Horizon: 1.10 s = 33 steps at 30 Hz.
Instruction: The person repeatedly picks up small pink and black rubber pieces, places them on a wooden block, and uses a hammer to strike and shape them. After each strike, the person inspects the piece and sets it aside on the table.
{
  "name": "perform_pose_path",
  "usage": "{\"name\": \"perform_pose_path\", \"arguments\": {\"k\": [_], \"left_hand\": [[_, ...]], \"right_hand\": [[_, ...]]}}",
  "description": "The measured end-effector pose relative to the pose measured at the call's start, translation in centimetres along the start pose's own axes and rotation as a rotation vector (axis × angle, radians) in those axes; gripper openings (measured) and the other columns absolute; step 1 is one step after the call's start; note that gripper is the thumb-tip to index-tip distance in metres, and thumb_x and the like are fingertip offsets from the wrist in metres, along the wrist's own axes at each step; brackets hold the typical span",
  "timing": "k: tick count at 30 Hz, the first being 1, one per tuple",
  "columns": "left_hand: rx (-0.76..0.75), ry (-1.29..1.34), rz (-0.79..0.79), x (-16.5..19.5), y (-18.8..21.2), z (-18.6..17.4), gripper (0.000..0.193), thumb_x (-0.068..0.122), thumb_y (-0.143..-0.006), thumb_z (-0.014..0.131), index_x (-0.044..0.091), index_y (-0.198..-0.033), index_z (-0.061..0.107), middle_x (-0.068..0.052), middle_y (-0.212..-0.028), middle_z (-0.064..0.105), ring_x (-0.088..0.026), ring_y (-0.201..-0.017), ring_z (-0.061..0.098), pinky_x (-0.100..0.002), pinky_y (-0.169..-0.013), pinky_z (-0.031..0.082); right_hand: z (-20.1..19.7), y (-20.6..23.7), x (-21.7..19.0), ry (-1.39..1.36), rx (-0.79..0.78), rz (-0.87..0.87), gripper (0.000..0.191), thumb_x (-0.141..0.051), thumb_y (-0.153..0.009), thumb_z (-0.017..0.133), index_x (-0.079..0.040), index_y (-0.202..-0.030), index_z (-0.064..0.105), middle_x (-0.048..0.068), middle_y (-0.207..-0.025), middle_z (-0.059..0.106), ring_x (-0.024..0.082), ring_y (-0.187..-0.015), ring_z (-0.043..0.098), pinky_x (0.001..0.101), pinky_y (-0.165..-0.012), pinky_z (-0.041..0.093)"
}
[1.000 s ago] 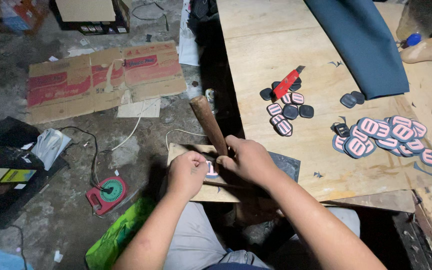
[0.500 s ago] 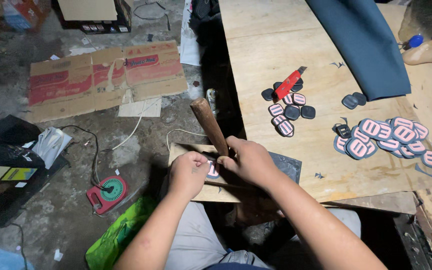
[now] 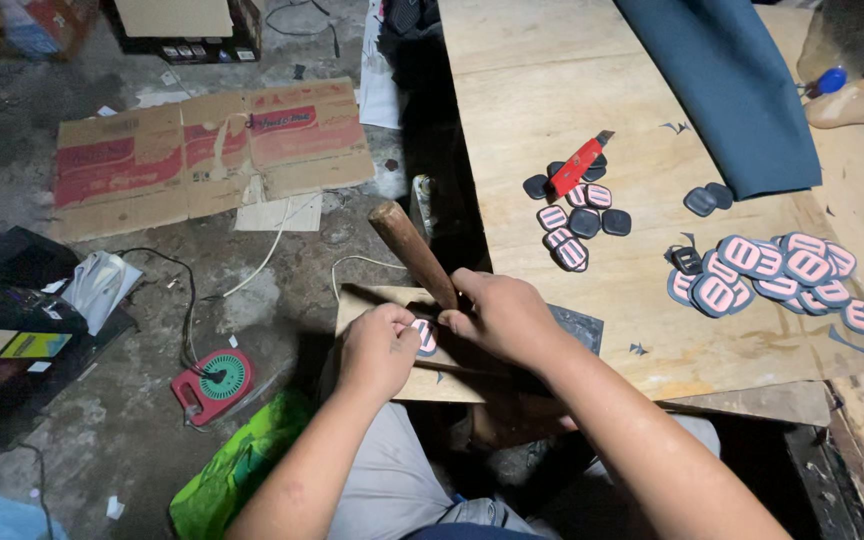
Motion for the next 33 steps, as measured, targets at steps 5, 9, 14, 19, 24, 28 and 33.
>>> {"name": "perform_pose_path", "arguments": {"k": [5, 9, 14, 19, 24, 28, 33], "left_hand": [[0.067, 0.048, 0.005, 0.1, 0.3, -0.2, 0.015, 0.014, -0.081, 0.069, 0.003, -0.091, 0.075, -0.013, -0.080, 0.078, -0.022, -0.072, 0.076, -0.034, -0.069, 0.059], [0.078, 0.011, -0.015, -1.0, 0.1, 0.0, 0.013, 0.013, -0.080, 0.073, 0.003, -0.088, 0.076, -0.013, -0.078, 0.077, -0.021, -0.071, 0.075, -0.033, -0.068, 0.058], [-0.032, 0.168, -0.033, -1.5, -0.6, 0.5, 0.015, 0.010, -0.078, 0.071, 0.003, -0.091, 0.072, -0.009, -0.079, 0.078, -0.018, -0.070, 0.075, -0.032, -0.065, 0.058], [0.052, 0.064, -0.004, -0.9, 0.2, 0.1, 0.015, 0.012, -0.079, 0.072, 0.003, -0.090, 0.075, -0.010, -0.077, 0.077, -0.017, -0.068, 0.075, -0.031, -0.066, 0.057], [0.079, 0.084, -0.031, -1.5, 0.2, 0.0, 0.018, 0.014, -0.077, 0.075, 0.003, -0.091, 0.073, -0.010, -0.078, 0.076, -0.018, -0.068, 0.074, -0.032, -0.065, 0.057], [-0.011, 0.142, -0.007, -1.5, -0.6, 0.4, 0.015, 0.012, -0.077, 0.072, 0.003, -0.089, 0.073, -0.011, -0.079, 0.078, -0.019, -0.070, 0.073, -0.032, -0.065, 0.057], [0.111, 0.032, 0.056, -1.2, -0.1, 0.2, 0.013, 0.013, -0.081, 0.073, 0.004, -0.092, 0.074, -0.011, -0.078, 0.076, -0.017, -0.068, 0.072, -0.031, -0.065, 0.057]], "right_hand": [[0.5, 0.3, 0.1, -0.001, -0.036, -0.006, 0.034, -0.032, -0.082, 0.078, -0.009, -0.098, 0.059, 0.018, -0.082, 0.069, 0.043, -0.081, 0.066, 0.0519, -0.066, 0.050], [-0.6, 1.5, -0.4, -0.013, 0.021, -0.098, 0.034, -0.029, -0.082, 0.077, -0.007, -0.100, 0.058, 0.019, -0.085, 0.069, 0.045, -0.080, 0.065, 0.0522, -0.064, 0.050], [0.0, 0.4, 0.4, 0.001, -0.018, -0.014, 0.033, -0.031, -0.082, 0.077, -0.009, -0.099, 0.060, 0.018, -0.081, 0.069, 0.043, -0.080, 0.066, 0.0511, -0.066, 0.051], [0.4, 0.0, 0.6, -0.029, -0.031, -0.013, 0.033, -0.031, -0.081, 0.079, -0.009, -0.099, 0.061, 0.020, -0.081, 0.068, 0.044, -0.082, 0.065, 0.0512, -0.066, 0.050], [-0.8, 1.7, -0.2, -0.049, 0.015, -0.108, 0.037, -0.029, -0.081, 0.077, -0.007, -0.106, 0.059, 0.021, -0.085, 0.069, 0.046, -0.081, 0.064, 0.0522, -0.064, 0.049], [-0.2, 1.0, 0.5, -0.009, -0.021, -0.004, 0.033, -0.032, -0.083, 0.077, -0.009, -0.101, 0.062, 0.019, -0.082, 0.069, 0.043, -0.081, 0.066, 0.0515, -0.066, 0.050], [0.4, 1.0, 0.5, -0.041, -0.002, 0.029, 0.036, -0.034, -0.084, 0.078, -0.008, -0.102, 0.062, 0.020, -0.083, 0.068, 0.044, -0.083, 0.065, 0.0518, -0.068, 0.050]]}}
Point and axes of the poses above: each hand's wrist, its own y-axis away from the middle knuckle, its own z-axis out of the palm, x = y × z, the point moved 9 cm from there along -y, towards the middle knuckle
